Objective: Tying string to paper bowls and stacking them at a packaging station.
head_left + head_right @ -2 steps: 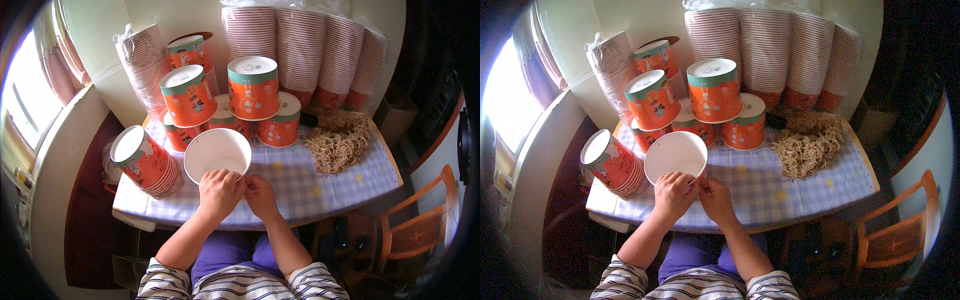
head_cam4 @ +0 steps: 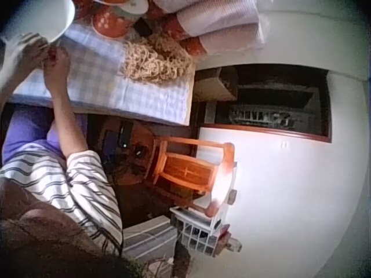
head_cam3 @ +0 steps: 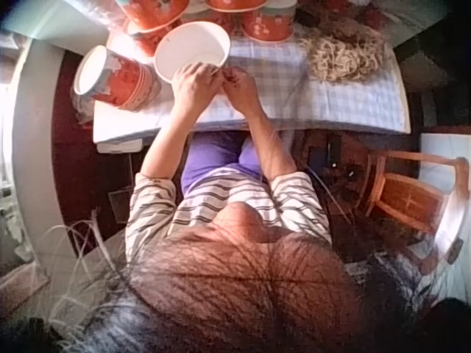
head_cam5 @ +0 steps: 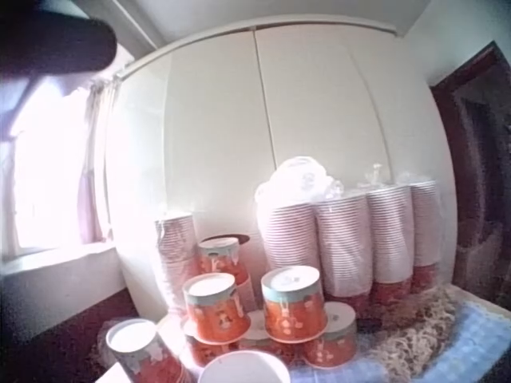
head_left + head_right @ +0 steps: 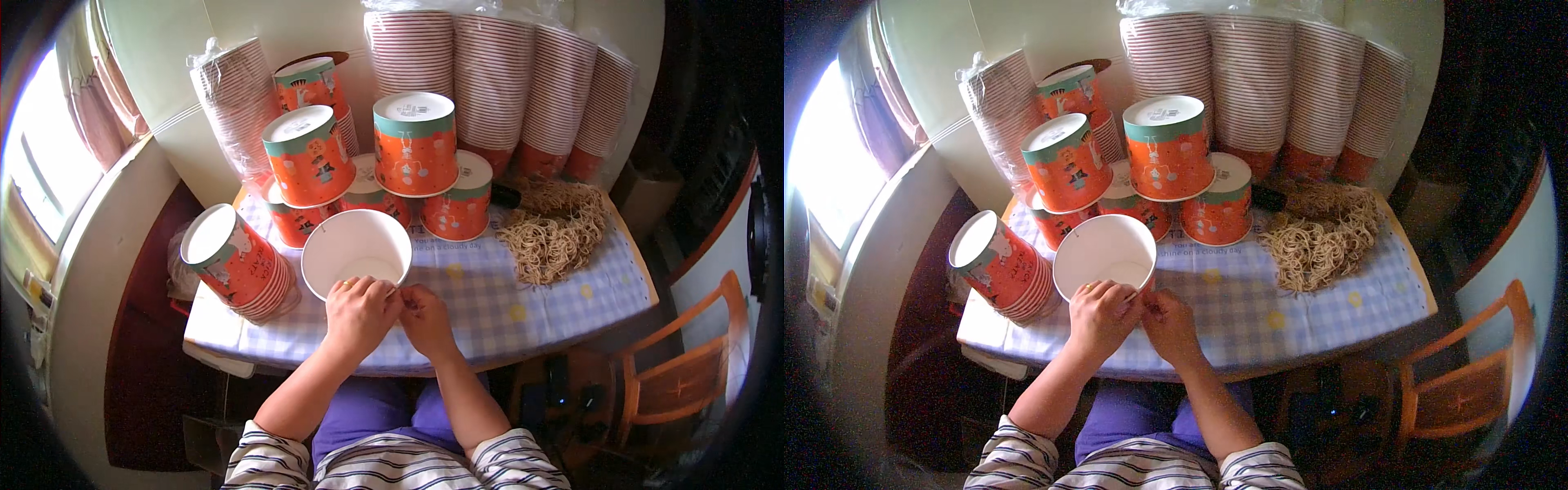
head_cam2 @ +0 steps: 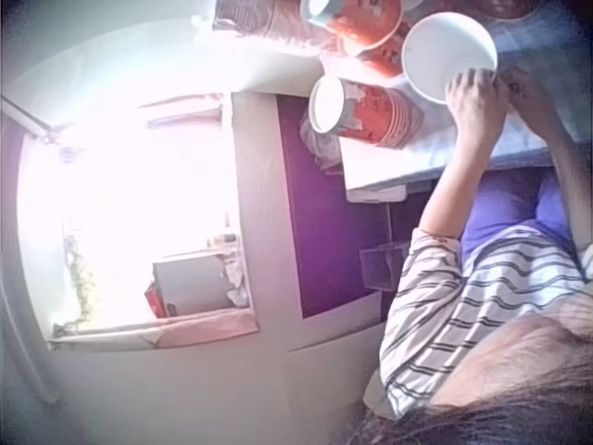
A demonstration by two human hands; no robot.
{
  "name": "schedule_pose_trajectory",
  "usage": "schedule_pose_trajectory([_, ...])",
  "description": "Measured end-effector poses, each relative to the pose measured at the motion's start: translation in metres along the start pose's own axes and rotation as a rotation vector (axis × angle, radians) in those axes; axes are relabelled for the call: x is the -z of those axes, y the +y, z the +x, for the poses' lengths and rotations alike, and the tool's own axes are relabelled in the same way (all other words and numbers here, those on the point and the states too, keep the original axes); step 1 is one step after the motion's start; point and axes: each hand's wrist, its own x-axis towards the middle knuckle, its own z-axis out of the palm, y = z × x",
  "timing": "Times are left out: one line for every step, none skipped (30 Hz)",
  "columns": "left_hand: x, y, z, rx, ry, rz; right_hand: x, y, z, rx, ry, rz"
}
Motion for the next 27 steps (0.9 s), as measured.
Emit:
schedule_pose_trajectory([0.000, 0.000, 0.000, 0.002, 0.001, 0.000, 0.001, -0.001, 0.001, 0.005, -0.010, -0.043])
schedule_pose_trajectory([0.000, 0.000, 0.000, 0.005, 0.001, -0.003, 0.001, -0.002, 0.001, 0.005, -0.012, -0.044])
schedule_pose_trajectory([0.000, 0.000, 0.000, 0.009, 0.000, -0.007, 0.001, -0.002, 0.001, 0.024, -0.008, -0.024])
schedule_pose_trajectory([0.000, 0.000, 0.000, 0.011, 0.002, -0.006, 0.002, -0.002, 0.002, 0.043, -0.004, -0.004])
schedule_pose_trajectory([-0.002, 0.000, 0.000, 0.006, 0.011, -0.010, 0.002, -0.002, 0.002, 0.044, -0.007, -0.005])
schedule_pose_trajectory([-0.002, -0.001, -0.001, 0.001, 0.021, -0.011, 0.001, -0.003, 0.002, 0.035, 0.003, 0.008])
schedule_pose_trajectory([-0.002, -0.001, -0.002, 0.005, 0.025, -0.008, 0.000, -0.004, 0.001, 0.026, 0.012, 0.021])
schedule_pose_trajectory([-0.002, 0.000, -0.003, 0.016, 0.003, -0.016, 0.000, -0.005, 0.000, 0.029, 0.006, 0.020])
schedule_pose_trajectory([-0.002, -0.001, -0.004, 0.027, -0.019, -0.023, 0.000, -0.004, -0.002, -0.022, 0.045, 0.064])
schedule_pose_trajectory([-0.001, 0.000, -0.004, 0.032, -0.013, -0.020, 0.000, -0.006, -0.003, -0.073, 0.083, 0.108])
schedule_pose_trajectory([0.000, 0.001, -0.003, 0.035, 0.019, -0.070, 0.001, -0.010, -0.003, -0.069, 0.075, 0.106])
schedule_pose_trajectory([0.003, 0.002, -0.002, 0.038, 0.051, -0.118, 0.005, -0.018, -0.003, -0.024, 0.149, 0.079])
schedule_pose_trajectory([0.012, 0.004, 0.001, 0.017, 0.062, -0.114, 0.008, -0.023, -0.003, 0.022, 0.221, 0.052])
schedule_pose_trajectory([0.020, 0.005, 0.002, 0.062, 0.135, -0.206, 0.011, -0.023, -0.002, 0.143, 0.271, -0.048])
schedule_pose_trajectory([0.031, 0.003, 0.001, 0.108, 0.212, -0.287, 0.013, -0.035, -0.001, 0.152, 0.253, -0.042])
schedule_pose_trajectory([0.038, -0.004, -0.002, 0.165, 0.271, -0.311, 0.018, -0.049, 0.000, 0.313, 0.265, -0.157])
schedule_pose_trajectory([0.041, -0.017, -0.004, 0.153, 0.330, -0.322, 0.021, -0.061, 0.002, 0.476, 0.275, -0.272])
schedule_pose_trajectory([0.042, -0.028, -0.008, 0.228, 0.405, -0.409, 0.020, -0.071, 0.003, 0.581, 0.247, -0.406])
schedule_pose_trajectory([0.046, -0.039, -0.012, 0.344, 0.411, -0.459, 0.015, -0.081, 0.006, 0.655, 0.161, -0.500])
schedule_pose_trajectory([0.040, -0.054, -0.017, 0.483, 0.470, -0.665, 0.007, -0.092, 0.008, 0.729, 0.074, -0.593])
schedule_pose_trajectory([0.037, -0.066, -0.021, 0.585, 0.478, -0.796, -0.002, -0.102, 0.010, 0.722, 0.000, -0.648])
schedule_pose_trajectory([0.032, -0.076, -0.024, 0.681, 0.483, -0.931, -0.011, -0.105, 0.013, 0.728, -0.059, -0.690])
schedule_pose_trajectory([0.024, -0.085, -0.027, 0.692, 0.511, -0.929, -0.019, -0.103, 0.017, 0.734, -0.118, -0.732])
schedule_pose_trajectory([0.020, -0.087, -0.027, 0.733, 0.478, -0.975, -0.023, -0.095, 0.023, 0.744, -0.161, -0.762])
schedule_pose_trajectory([0.018, -0.091, -0.031, 0.773, 0.449, -1.013, -0.023, -0.085, 0.028, 0.744, -0.258, -0.792])
schedule_pose_trajectory([0.011, -0.100, -0.039, 0.759, 0.430, -1.051, -0.017, -0.079, 0.031, 0.740, -0.353, -0.823])
schedule_pose_trajectory([0.009, -0.104, -0.046, 0.764, 0.403, -1.034, -0.012, -0.077, 0.032, 0.755, -0.361, -0.784])
